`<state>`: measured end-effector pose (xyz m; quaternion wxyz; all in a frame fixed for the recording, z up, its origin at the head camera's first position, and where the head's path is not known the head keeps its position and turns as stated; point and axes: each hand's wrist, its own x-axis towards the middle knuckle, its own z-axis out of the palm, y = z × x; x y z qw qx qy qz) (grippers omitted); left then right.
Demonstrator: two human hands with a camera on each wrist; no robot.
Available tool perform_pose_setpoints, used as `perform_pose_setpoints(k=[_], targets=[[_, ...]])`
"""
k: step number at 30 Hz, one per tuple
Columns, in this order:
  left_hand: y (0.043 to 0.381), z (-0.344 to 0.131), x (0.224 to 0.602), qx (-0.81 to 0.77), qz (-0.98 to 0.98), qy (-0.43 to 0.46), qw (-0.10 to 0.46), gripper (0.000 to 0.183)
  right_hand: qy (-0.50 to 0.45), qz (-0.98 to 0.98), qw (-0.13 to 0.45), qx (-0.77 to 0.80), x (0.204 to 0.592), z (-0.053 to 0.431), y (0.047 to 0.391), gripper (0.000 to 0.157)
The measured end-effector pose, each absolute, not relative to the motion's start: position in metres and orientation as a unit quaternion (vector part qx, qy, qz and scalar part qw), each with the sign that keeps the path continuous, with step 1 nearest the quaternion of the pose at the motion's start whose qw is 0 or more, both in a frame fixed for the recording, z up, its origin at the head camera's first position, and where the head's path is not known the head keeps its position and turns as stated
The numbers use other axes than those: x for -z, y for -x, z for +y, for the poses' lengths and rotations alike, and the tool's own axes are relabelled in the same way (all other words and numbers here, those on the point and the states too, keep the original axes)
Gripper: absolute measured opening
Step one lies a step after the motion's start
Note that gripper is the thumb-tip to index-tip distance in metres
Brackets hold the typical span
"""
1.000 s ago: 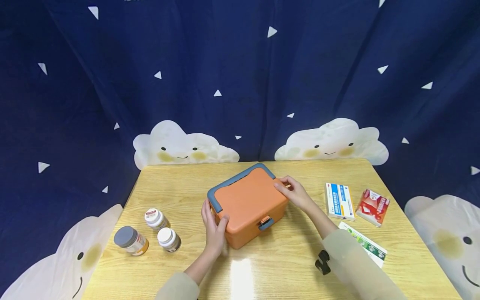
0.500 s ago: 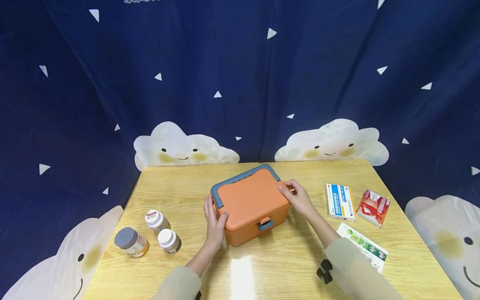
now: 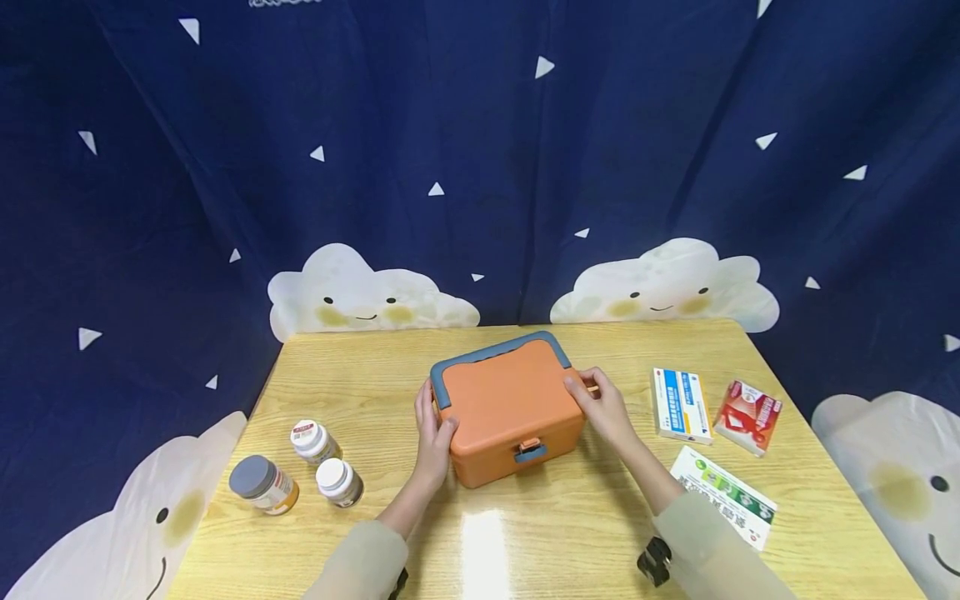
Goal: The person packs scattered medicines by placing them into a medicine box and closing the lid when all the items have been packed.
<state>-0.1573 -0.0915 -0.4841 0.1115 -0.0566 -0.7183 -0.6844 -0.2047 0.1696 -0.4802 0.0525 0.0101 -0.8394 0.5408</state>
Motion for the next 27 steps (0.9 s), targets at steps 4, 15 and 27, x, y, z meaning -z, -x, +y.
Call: perform_pose_setpoints(k=[4, 15, 27], targets=[[0.162, -0.091, 0.484, 0.683, -0.720, 0.064, 0.104, 0.075, 0.003, -0.846, 0.064, -0.529, 0.483, 0.171, 0.201, 0.032], [0.170, -0.092, 0.486, 0.683, -0.720, 0.086, 0.085, 0.073, 0.036, -0.848, 0.093, -0.521, 0.488, 0.170, 0.194, 0.033], [0.176, -0.092, 0.484, 0.680, -0.724, 0.099, 0.064, 0.072, 0.061, -0.839, 0.117, -0.528, 0.487, 0.169, 0.183, 0.034]])
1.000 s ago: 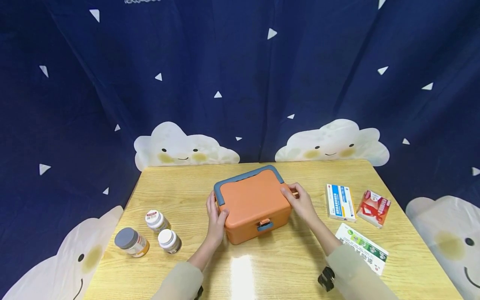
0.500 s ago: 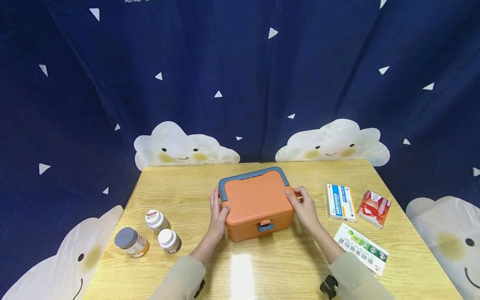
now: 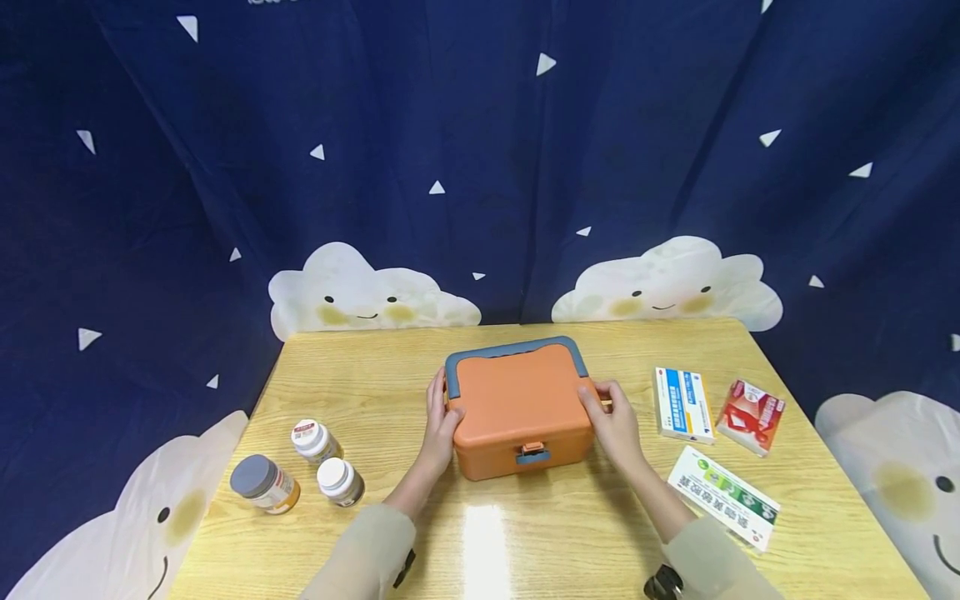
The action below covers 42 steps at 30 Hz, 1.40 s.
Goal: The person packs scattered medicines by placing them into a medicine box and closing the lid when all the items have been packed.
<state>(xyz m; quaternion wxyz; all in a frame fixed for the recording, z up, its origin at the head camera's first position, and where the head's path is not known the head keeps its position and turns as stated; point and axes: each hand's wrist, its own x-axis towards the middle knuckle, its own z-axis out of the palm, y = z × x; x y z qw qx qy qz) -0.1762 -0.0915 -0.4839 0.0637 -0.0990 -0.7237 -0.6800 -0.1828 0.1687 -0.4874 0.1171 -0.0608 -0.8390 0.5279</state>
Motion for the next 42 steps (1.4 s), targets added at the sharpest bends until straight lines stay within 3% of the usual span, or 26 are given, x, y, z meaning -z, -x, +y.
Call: perform_pose_setpoints(k=[42], targets=[[0.180, -0.082, 0.484, 0.675, -0.723, 0.147, 0.020, 0.070, 0.100, -0.846, 0.128, -0.508, 0.487, 0.177, 0.150, 0.038]])
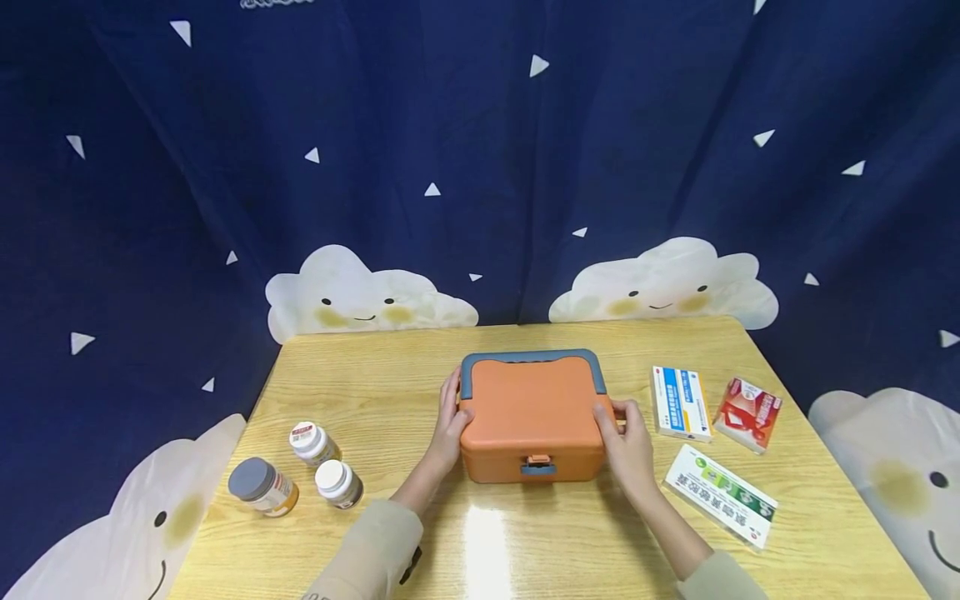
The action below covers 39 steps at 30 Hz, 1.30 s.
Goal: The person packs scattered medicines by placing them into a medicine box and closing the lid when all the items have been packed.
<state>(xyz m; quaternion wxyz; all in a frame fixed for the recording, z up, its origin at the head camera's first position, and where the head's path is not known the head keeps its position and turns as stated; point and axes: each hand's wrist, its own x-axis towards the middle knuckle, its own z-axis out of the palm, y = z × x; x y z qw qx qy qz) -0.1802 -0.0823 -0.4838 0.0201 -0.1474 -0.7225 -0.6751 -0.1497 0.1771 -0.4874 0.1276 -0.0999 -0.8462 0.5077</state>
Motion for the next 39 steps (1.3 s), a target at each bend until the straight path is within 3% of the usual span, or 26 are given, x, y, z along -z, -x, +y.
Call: perform_pose_setpoints(k=[17, 23, 27, 30, 34, 39], targets=[[0.176, -0.081, 0.482, 0.664, -0.732, 0.150, 0.012, 0.070, 0.096, -0.849, 0.149, -0.498, 0.487, 0.179, 0.144, 0.037], [0.177, -0.082, 0.481, 0.649, -0.741, 0.169, 0.032, 0.067, 0.069, -0.859, 0.113, -0.494, 0.485, 0.187, 0.147, 0.042], [0.177, -0.087, 0.480, 0.622, -0.755, 0.198, 0.061, 0.063, -0.005, -0.851, 0.083, -0.518, 0.488, 0.202, 0.154, 0.046], [0.176, -0.092, 0.484, 0.593, -0.766, 0.234, 0.085, 0.061, -0.093, -0.844, 0.071, -0.523, 0.491, 0.214, 0.158, 0.054], [0.180, -0.103, 0.502, 0.549, -0.778, 0.280, 0.120, 0.062, -0.190, -0.845, 0.064, -0.495, 0.494, 0.230, 0.162, 0.076], [0.187, -0.113, 0.524, 0.491, -0.803, 0.308, 0.141, 0.092, -0.234, -0.862, 0.047, -0.447, 0.496, 0.239, 0.165, 0.102]])
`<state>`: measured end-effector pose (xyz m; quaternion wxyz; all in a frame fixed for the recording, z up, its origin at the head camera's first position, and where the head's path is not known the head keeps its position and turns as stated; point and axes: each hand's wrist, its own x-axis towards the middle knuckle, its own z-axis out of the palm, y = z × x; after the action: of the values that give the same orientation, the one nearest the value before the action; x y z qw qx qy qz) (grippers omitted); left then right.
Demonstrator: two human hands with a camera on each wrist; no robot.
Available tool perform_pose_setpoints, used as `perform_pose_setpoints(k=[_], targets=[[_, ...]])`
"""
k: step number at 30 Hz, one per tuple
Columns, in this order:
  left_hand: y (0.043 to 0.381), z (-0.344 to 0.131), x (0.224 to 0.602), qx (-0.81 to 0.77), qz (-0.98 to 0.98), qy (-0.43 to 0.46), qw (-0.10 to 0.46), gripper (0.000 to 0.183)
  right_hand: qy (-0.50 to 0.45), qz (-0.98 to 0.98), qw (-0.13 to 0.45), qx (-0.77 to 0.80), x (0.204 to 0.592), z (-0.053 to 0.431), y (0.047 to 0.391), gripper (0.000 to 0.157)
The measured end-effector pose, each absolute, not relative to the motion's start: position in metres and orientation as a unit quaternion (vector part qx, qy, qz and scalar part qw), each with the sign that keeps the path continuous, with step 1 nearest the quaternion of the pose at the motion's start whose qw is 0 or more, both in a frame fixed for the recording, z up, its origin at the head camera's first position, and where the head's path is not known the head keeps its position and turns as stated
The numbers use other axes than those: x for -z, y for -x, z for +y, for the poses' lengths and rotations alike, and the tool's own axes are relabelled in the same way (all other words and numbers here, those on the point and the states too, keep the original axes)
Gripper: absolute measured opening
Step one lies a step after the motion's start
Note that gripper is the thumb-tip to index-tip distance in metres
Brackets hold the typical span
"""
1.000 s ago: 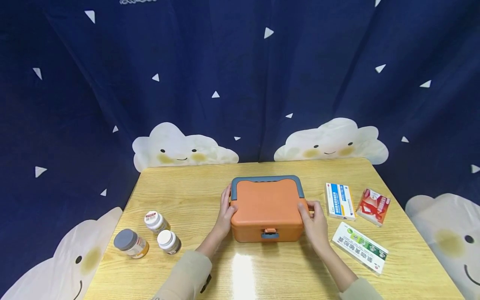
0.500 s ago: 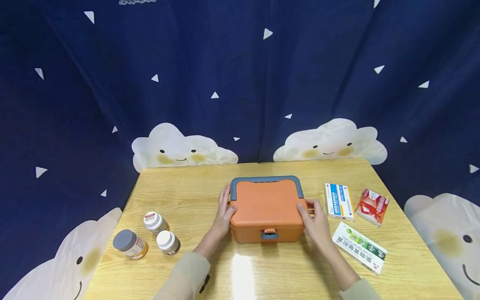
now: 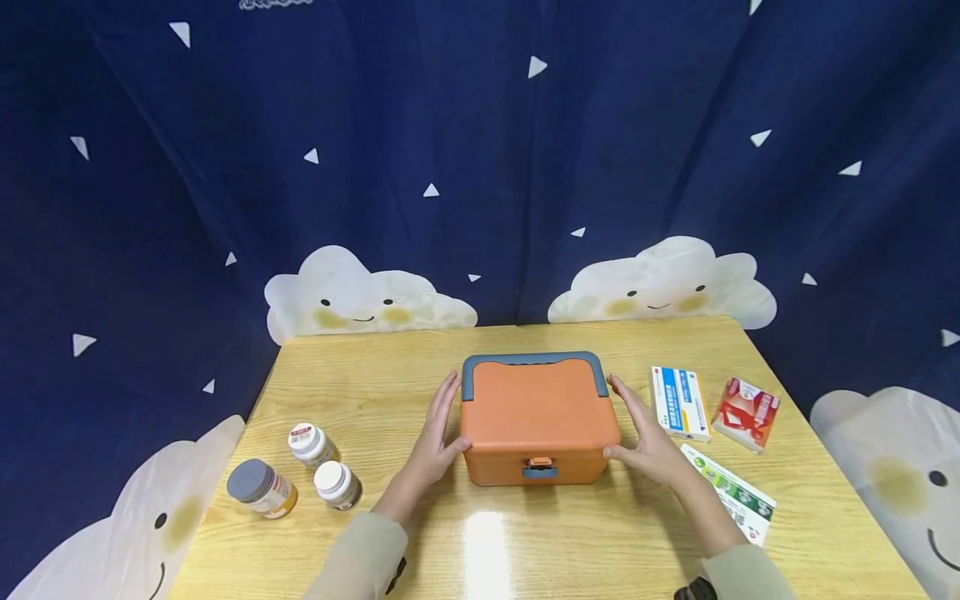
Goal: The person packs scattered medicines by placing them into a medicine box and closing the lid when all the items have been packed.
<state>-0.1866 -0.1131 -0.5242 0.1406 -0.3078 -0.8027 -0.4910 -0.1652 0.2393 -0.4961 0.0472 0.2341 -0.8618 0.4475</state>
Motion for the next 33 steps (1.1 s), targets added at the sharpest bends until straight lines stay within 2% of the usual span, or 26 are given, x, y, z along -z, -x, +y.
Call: perform_pose_setpoints(k=[6, 11, 33], targets=[[0.189, -0.118, 0.529, 0.440, -0.823, 0.331, 0.142, 0.106, -0.229, -0.887, 0.026, -0.401, 0.498, 0.240, 0.167, 0.119], [0.190, -0.118, 0.530, 0.403, -0.840, 0.338, 0.133, 0.110, -0.227, -0.892, 0.025, -0.391, 0.500, 0.240, 0.169, 0.124], [0.188, -0.110, 0.536, 0.373, -0.857, 0.324, 0.149, 0.105, -0.222, -0.878, 0.040, -0.422, 0.512, 0.232, 0.168, 0.113]])
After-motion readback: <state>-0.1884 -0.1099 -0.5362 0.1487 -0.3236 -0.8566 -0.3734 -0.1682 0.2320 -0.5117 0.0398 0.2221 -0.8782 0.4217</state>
